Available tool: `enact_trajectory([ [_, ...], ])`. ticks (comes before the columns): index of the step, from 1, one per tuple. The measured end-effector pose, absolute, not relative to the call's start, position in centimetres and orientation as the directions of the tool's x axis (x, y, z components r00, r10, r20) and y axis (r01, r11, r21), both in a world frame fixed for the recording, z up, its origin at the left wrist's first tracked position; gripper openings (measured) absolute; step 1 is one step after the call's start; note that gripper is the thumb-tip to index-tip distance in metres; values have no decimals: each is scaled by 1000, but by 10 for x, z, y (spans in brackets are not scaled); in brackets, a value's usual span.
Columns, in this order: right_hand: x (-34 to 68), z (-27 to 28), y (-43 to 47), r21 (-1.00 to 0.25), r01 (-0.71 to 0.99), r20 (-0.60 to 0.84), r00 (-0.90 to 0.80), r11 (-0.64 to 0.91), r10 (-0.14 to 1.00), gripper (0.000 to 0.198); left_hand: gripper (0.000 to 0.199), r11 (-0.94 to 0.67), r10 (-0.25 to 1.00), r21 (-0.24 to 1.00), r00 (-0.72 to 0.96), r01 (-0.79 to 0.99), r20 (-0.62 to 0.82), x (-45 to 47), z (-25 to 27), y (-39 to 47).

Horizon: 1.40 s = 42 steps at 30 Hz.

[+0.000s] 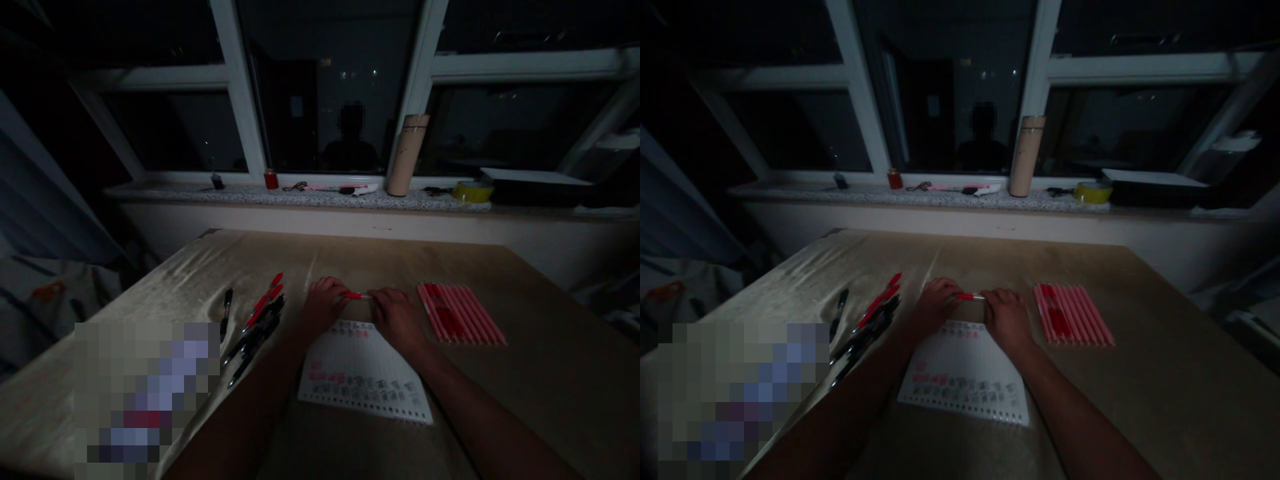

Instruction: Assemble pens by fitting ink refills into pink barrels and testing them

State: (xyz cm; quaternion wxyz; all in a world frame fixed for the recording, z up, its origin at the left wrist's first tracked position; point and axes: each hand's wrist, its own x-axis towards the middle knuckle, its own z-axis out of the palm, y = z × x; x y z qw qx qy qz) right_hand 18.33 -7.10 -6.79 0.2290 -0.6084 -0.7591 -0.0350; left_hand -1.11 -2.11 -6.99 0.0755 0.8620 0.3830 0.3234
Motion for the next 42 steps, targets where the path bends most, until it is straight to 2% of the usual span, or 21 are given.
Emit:
enact_trajectory([
  [11,191,-61,-74,-215,967,363,-53,139,930,40,22,-632,765,375,467,678,444,-23,-70,-17],
  [19,191,-64,-70,-237,967,345,-5,92,938,39,24,-588,797,301,474,751,375,-26,-70,-22],
  [25,188,-68,-69,-239,965,362,-18,111,932,36,22,-564,805,254,452,786,385,-24,-73,-20],
  [31,188,-70,-69,-243,958,371,-53,152,927,34,19,-588,784,259,461,766,416,-23,-77,-17],
  [37,185,-69,-69,-265,940,367,-108,215,924,31,25,-641,740,313,458,701,492,-18,-72,-19],
  [42,184,-70,-68,-304,906,379,-169,295,910,29,26,-697,706,345,520,628,481,-14,-67,-21],
])
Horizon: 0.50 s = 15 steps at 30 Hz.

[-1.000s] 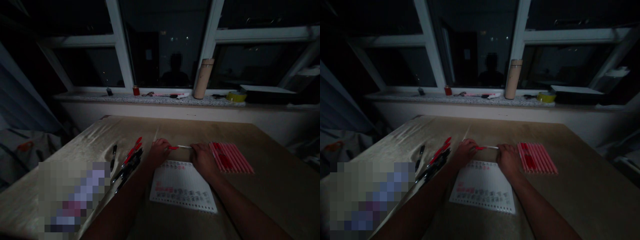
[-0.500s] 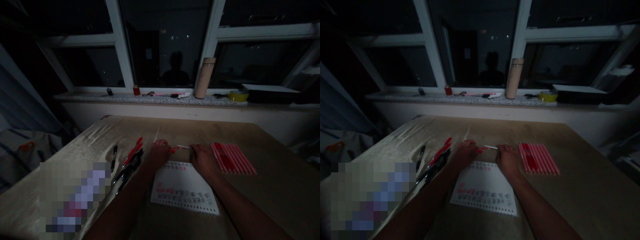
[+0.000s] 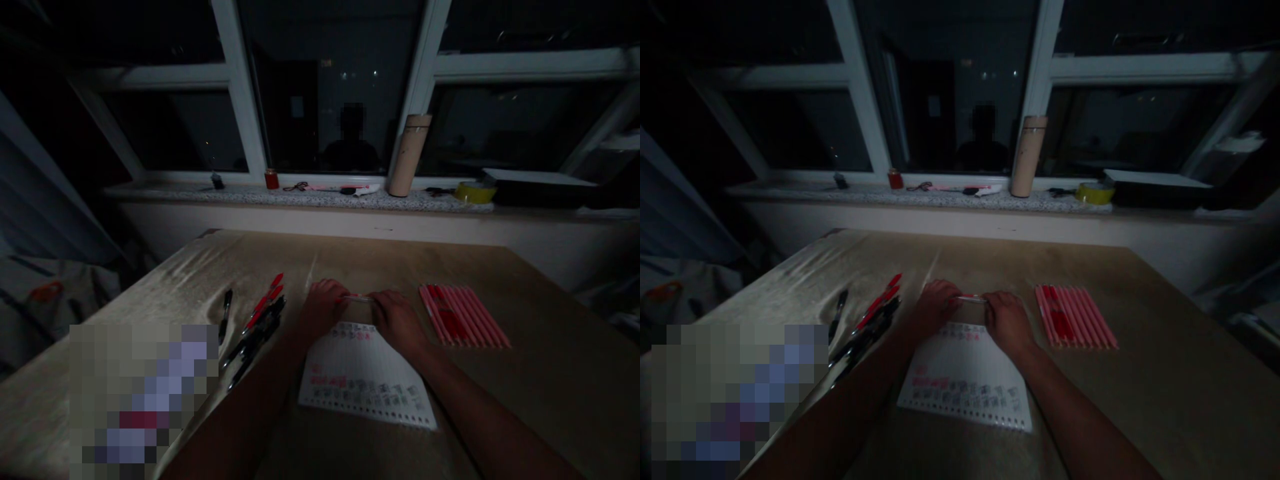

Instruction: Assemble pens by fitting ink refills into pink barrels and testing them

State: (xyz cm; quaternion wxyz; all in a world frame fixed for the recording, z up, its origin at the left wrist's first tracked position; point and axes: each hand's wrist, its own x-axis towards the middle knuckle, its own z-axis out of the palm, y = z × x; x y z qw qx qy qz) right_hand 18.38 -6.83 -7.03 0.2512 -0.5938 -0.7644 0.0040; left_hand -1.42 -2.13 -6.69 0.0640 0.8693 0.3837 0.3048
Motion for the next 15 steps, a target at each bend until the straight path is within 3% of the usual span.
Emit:
enact_trajectory([
  [7,187,-68,-70,-395,850,438,-159,348,885,28,28,-637,769,546,405,543,494,-16,-65,-21],
  [15,185,-66,-69,-757,529,418,-60,384,906,28,29,-497,868,733,280,464,411,-19,-65,-22],
])
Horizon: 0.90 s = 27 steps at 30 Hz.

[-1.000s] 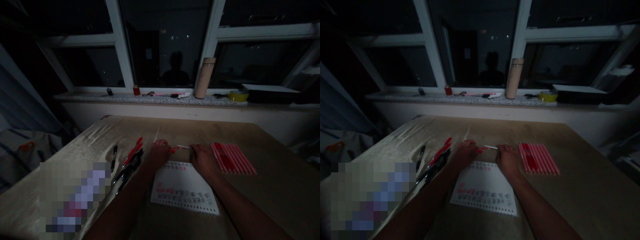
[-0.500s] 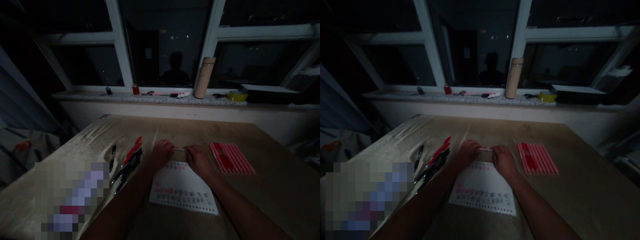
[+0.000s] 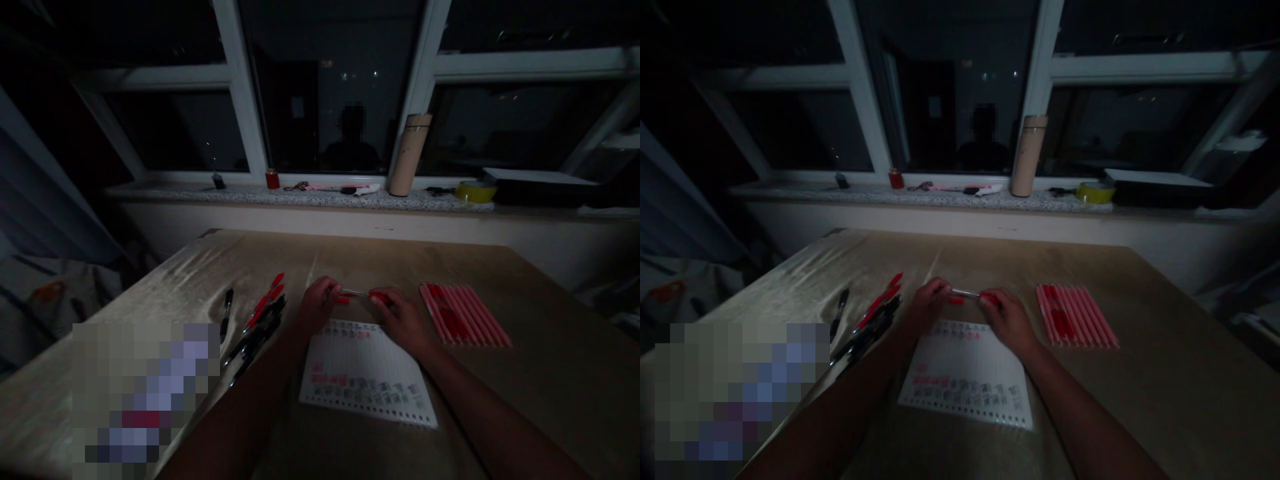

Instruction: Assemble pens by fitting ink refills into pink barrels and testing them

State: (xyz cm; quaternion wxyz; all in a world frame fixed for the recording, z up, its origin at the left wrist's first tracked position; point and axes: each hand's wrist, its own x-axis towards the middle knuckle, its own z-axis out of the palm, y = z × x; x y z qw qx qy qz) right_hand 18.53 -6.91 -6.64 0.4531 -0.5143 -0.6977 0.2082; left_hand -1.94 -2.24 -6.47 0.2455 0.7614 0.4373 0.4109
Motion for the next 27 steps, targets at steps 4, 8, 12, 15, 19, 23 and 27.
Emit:
enact_trajectory([
  [4,186,-70,-66,-927,277,278,53,253,959,32,30,-500,865,741,301,449,401,-17,-63,-25],
  [8,185,-73,-61,-983,-178,42,42,49,998,34,30,-536,842,723,340,436,419,-13,-61,-29],
  [12,183,-72,-59,-918,-397,0,-10,-4,1000,32,33,-595,803,657,382,463,458,-10,-58,-32],
  [15,180,-70,-61,-921,-387,35,-4,31,999,31,36,-601,799,647,371,469,473,-9,-55,-33],
  [19,179,-68,-63,-945,-314,97,3,93,995,31,40,-534,845,729,308,429,437,-8,-55,-32],
  [23,181,-69,-64,-965,-232,119,10,118,993,30,45,-450,890,793,273,411,364,-10,-59,-29],
  [27,186,-74,-63,-976,-172,130,17,131,991,30,41,-434,894,817,290,379,341,-14,-61,-28],
])
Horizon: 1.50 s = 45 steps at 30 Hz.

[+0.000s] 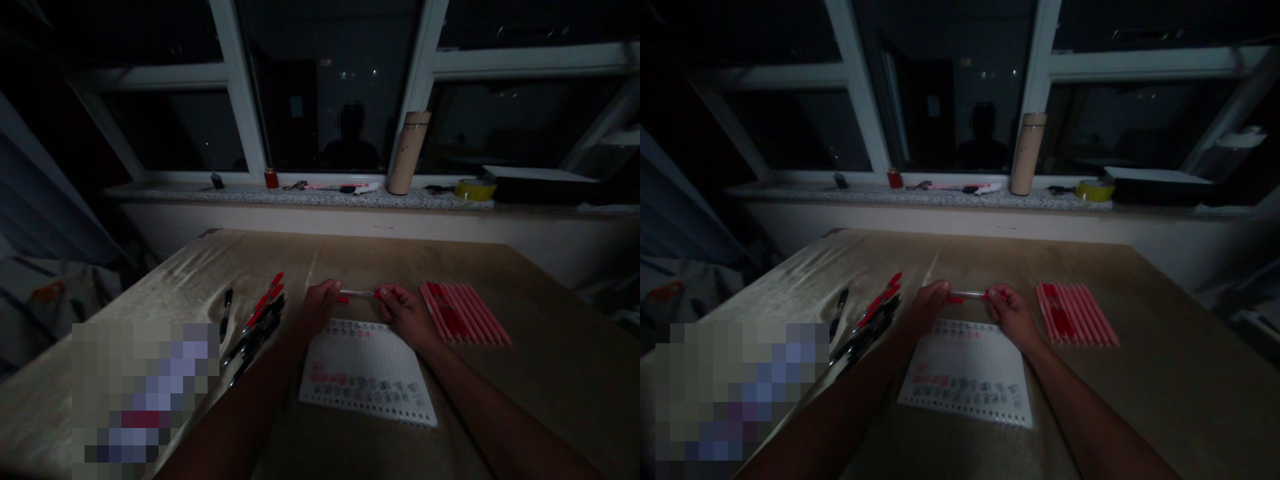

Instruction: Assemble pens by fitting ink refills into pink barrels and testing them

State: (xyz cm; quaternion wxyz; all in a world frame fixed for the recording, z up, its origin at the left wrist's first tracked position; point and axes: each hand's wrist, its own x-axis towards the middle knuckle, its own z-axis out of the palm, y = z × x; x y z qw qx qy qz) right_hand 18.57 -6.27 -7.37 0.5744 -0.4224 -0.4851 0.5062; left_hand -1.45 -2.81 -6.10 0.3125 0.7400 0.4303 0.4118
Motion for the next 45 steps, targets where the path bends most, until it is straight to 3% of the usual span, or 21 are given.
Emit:
enact_trajectory([
  [4,188,-75,-62,-979,-148,138,12,138,990,31,32,-490,863,792,335,366,379,-16,-61,-29],
  [7,188,-73,-63,-986,-86,146,10,146,989,32,38,-492,866,775,311,398,390,-15,-61,-29],
  [12,188,-75,-66,-963,152,228,17,223,973,31,47,-415,909,810,232,414,346,-15,-64,-26],
  [17,189,-76,-66,-788,448,455,-41,423,890,14,51,-365,931,821,192,438,311,-15,-66,-24],
  [21,189,-71,-67,-614,602,539,-154,511,828,16,54,-344,939,817,189,463,288,-15,-66,-26],
  [29,186,-68,-70,-523,662,562,-205,536,801,19,35,-488,868,778,317,397,382,-17,-64,-30],
  [40,189,-71,-69,-510,714,555,-152,479,818,17,45,-390,920,851,191,351,343,-18,-66,-26],
  [45,190,-72,-68,-488,773,504,-130,406,854,20,39,-457,889,790,206,409,408,-17,-67,-24],
])
